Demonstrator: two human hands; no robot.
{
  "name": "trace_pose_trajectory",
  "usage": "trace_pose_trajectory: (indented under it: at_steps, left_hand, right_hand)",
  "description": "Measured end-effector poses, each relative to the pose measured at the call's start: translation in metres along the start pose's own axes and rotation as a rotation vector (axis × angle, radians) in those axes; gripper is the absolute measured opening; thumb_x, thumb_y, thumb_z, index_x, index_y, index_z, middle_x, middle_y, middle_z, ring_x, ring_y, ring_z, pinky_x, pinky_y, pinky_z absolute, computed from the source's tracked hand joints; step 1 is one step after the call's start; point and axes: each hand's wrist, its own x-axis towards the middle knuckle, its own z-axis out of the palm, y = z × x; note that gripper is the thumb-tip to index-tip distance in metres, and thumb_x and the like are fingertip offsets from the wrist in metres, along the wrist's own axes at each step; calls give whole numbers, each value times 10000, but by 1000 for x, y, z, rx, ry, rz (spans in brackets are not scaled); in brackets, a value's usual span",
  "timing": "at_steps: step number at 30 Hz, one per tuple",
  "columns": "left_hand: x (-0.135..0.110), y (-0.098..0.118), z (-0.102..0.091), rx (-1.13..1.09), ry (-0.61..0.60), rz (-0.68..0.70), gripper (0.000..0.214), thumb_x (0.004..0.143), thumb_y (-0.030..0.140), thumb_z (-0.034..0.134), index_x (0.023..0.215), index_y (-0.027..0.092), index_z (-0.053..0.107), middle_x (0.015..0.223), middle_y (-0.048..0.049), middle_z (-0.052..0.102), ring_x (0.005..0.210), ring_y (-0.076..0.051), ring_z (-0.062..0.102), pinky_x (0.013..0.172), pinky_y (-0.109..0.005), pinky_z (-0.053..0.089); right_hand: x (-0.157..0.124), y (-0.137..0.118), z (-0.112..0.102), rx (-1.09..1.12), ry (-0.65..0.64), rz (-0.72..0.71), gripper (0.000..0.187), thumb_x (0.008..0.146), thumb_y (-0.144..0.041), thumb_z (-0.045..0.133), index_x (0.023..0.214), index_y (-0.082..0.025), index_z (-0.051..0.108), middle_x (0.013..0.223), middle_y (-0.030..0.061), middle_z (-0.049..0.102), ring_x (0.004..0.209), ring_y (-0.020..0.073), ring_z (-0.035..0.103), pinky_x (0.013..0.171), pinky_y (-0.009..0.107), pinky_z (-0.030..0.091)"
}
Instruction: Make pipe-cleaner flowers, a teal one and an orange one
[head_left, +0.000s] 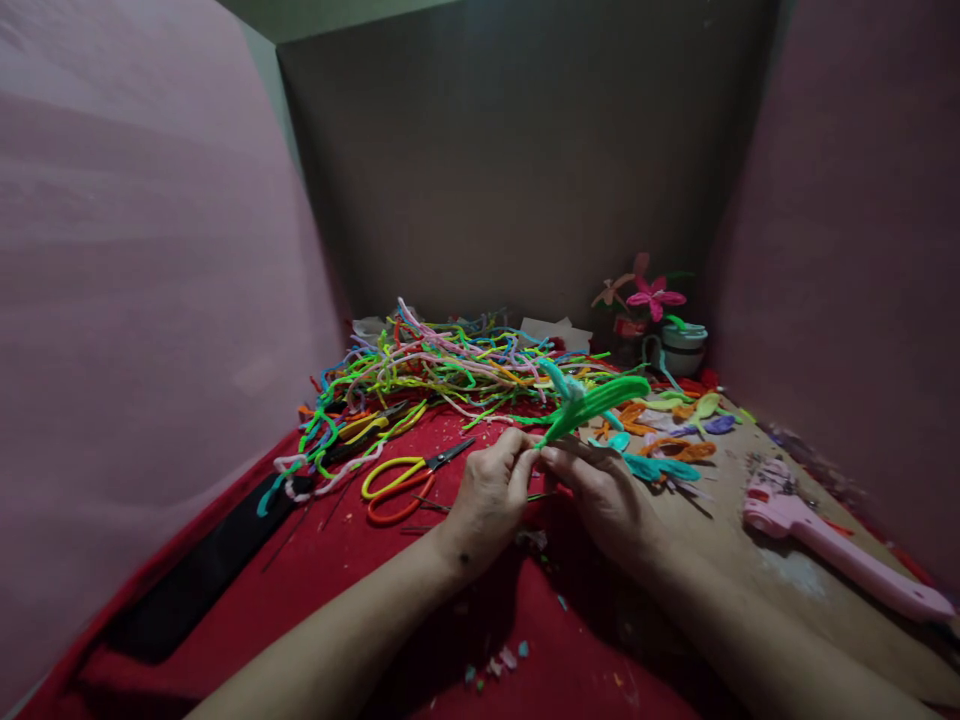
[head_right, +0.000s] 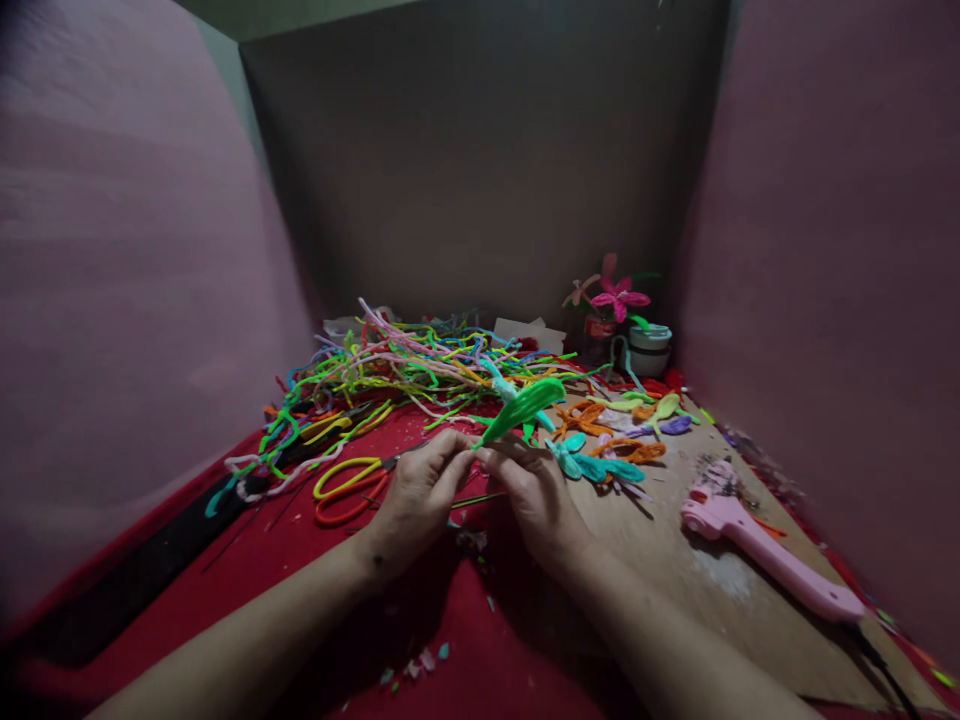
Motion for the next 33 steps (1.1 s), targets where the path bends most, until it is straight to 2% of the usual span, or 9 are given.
trace_pose_trajectory:
  at_steps: [5, 8, 12, 15, 20, 24, 28, 30, 33]
  left_hand:
    - [1, 1, -4, -404, -143, -258, 192, 816, 305, 487, 684, 165, 486, 524, 65, 392, 429, -52, 305, 423, -186, 249]
    - [3, 2, -11, -690, -295, -426, 209, 777, 339, 550, 693, 166, 468, 486, 89, 354, 363, -25, 210, 363, -167, 163]
    - [4, -1, -21, -950, -490, -507, 197, 765, 325, 590, 734, 163, 482, 502, 97, 328, 372, -17, 137, 342, -148, 151]
    - [4, -3, -24, -1011, -551, -551, 158, 773, 295, 584, 776, 155, 510, 501, 100, 293, 387, -22, 110, 342, -144, 150]
    - [5, -4, -21, -831, -510, -491, 195, 768, 340, 571, 814, 154, 535, 491, 95, 335, 363, -22, 164, 355, -159, 152]
    - [3, -5, -15, -406, -284, -223, 225, 762, 356, 570, 679, 151, 531, 540, 51, 428, 468, -57, 349, 449, -177, 281]
    - [-3, -11, -8, -66, -97, 32, 116, 806, 246, 501, 763, 182, 588, 639, 17, 520, 589, -98, 449, 586, -203, 356]
    - [-6, -13, -6, -5, -49, 79, 136, 822, 221, 473, 772, 193, 597, 612, 25, 498, 557, -93, 430, 578, -199, 348]
    - [-7, -12, -6, -55, -61, 33, 158, 835, 247, 473, 767, 187, 603, 561, 42, 445, 513, -82, 390, 540, -190, 336]
  right_hand:
    - [2, 12, 0, 198, -32, 74, 82, 710, -270, 638, 714, -228, 709, 746, 16, 652, 705, 168, 546, 713, 289, 403]
    - [5, 22, 1, 355, -41, 152, 189, 711, -279, 646, 874, -206, 708, 723, 16, 652, 651, 154, 545, 705, 317, 416]
    - [6, 23, 1, 433, -65, 161, 243, 653, -248, 703, 890, -193, 716, 739, 20, 660, 670, 152, 550, 721, 327, 411]
    - [5, 21, 0, 454, -98, 151, 181, 652, -220, 696, 831, -211, 724, 736, 10, 663, 670, 147, 547, 714, 317, 410]
    - [5, 24, 1, 438, -90, 197, 181, 655, -229, 689, 830, -199, 725, 733, 21, 667, 680, 163, 567, 705, 314, 427]
    - [4, 23, 2, 357, -19, 189, 185, 674, -262, 672, 840, -198, 724, 737, 28, 672, 756, 196, 585, 760, 337, 433]
    - [2, 15, 5, 346, 0, 125, 139, 713, -262, 639, 811, -215, 726, 760, 25, 677, 755, 194, 578, 793, 345, 425]
    - [1, 10, 7, 314, 17, 105, 113, 723, -277, 631, 769, -234, 726, 743, 11, 674, 728, 186, 568, 784, 336, 428]
    - [0, 2, 8, 213, 39, 111, 92, 719, -286, 635, 720, -248, 718, 727, -1, 664, 751, 187, 560, 788, 321, 421]
